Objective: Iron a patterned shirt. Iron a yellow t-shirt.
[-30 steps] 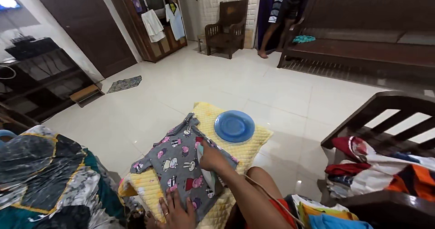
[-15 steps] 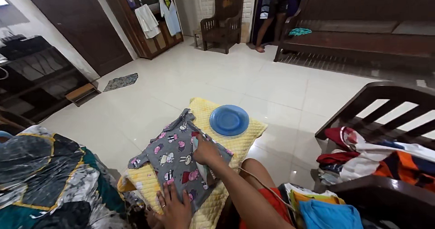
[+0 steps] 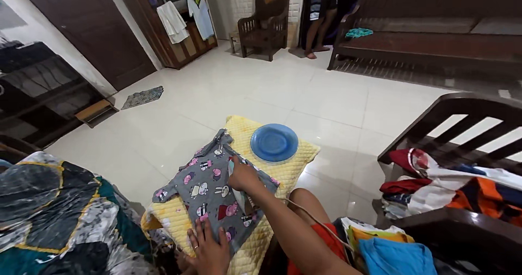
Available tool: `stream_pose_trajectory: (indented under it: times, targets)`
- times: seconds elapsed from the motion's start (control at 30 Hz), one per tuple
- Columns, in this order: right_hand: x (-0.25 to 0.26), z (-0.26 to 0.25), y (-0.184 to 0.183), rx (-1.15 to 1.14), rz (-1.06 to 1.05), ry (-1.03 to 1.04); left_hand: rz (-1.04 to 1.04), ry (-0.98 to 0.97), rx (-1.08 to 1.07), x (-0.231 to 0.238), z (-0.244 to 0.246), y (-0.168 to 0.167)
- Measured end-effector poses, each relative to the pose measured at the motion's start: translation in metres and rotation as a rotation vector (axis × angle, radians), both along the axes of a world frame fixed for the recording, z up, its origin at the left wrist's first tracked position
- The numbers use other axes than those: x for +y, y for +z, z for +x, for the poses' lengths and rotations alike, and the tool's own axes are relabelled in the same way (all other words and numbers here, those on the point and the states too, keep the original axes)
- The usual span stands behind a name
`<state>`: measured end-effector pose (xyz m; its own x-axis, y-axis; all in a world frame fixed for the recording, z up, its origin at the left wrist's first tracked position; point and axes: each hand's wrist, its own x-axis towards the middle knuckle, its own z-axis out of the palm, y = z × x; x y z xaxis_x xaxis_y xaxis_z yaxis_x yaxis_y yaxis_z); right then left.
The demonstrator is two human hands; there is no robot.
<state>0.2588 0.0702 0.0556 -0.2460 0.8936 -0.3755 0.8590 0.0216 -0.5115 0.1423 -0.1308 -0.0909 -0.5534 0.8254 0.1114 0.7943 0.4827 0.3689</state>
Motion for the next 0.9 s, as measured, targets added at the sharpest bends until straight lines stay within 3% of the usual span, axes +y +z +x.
stream_pose_trajectory:
  times: [0.67, 0.9]
  targets:
    - [0.01, -0.004, -0.003, 0.013, 0.001, 0.027, 0.003, -0.006, 0.03, 0.002, -0.002, -0.003]
    - [-0.01, 0.0, 0.0, 0.029, 0.001, 0.01, 0.009, -0.009, 0.028, 0.002, -0.002, -0.001]
